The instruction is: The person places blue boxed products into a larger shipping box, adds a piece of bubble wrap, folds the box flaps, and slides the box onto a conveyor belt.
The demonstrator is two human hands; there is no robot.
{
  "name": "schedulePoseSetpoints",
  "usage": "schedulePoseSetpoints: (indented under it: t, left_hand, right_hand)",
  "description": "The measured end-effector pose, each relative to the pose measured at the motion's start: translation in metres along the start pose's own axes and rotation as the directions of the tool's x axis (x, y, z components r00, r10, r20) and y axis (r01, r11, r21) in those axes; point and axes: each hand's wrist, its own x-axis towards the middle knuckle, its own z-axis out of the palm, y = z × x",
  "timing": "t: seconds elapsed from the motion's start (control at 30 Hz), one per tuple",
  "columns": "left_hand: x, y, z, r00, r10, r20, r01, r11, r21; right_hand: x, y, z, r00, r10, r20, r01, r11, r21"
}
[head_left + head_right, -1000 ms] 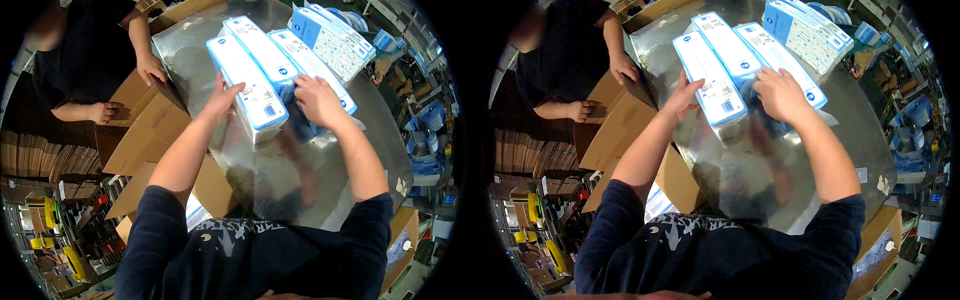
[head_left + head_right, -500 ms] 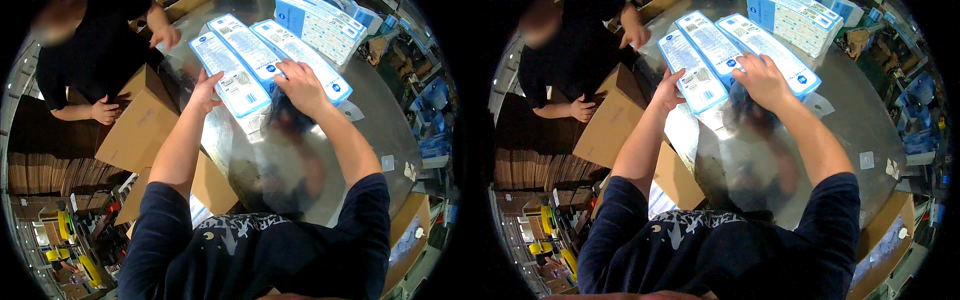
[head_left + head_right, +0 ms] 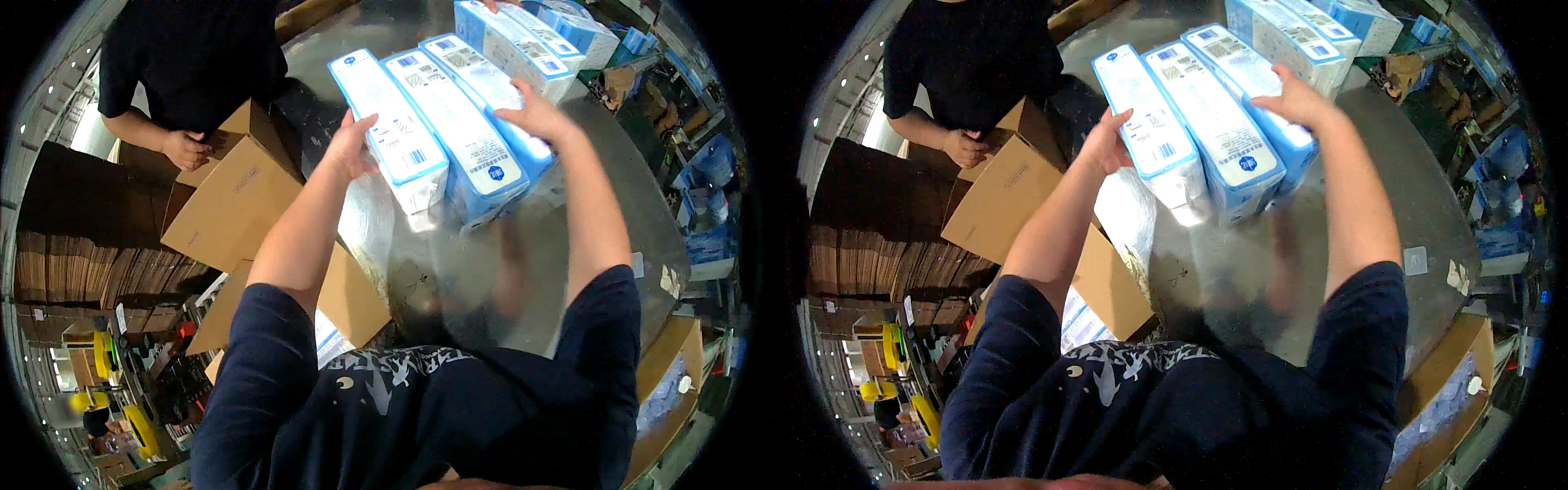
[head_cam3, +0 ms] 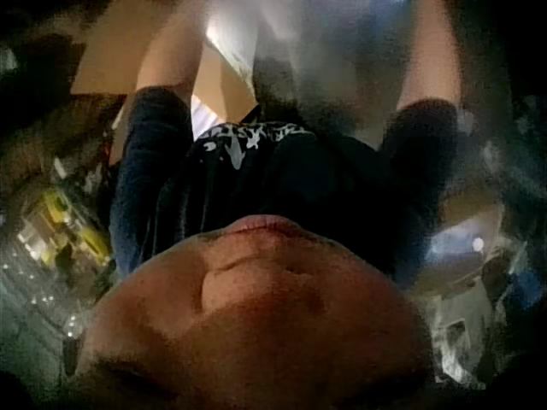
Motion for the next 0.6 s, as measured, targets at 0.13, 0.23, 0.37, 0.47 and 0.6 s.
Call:
schedulePoseSetpoints:
  t: [0.13,0.23,0.37,0.47,0.6]
  left_hand:
    - [-0.043,-0.025,-0.007,0.993,0.049,0.105,-0.039,0.994,-0.099]
    - [-0.131,-0.024,-0.021,0.963,-0.181,0.199,0.194,0.980,-0.048]
    - [-0.157,-0.055,-0.037,0.822,-0.332,0.463,0.297,0.943,0.150]
    - [-0.151,-0.070,-0.061,0.793,-0.349,0.500,0.377,0.925,0.049]
    - [-0.193,-0.045,-0.081,0.896,-0.014,0.444,0.051,0.996,-0.073]
  right_hand:
    - [-0.067,-0.061,0.010,0.972,0.092,0.218,-0.006,0.931,-0.366]
    - [-0.151,-0.045,0.011,0.967,-0.079,0.241,0.086,0.996,-0.017]
    - [-0.232,0.060,0.064,0.884,0.257,0.391,-0.462,0.355,0.812]
    - [-0.226,0.006,0.073,0.806,0.385,0.449,-0.569,0.298,0.767]
    - [-0.219,-0.052,0.071,0.883,0.274,0.380,-0.467,0.452,0.760]
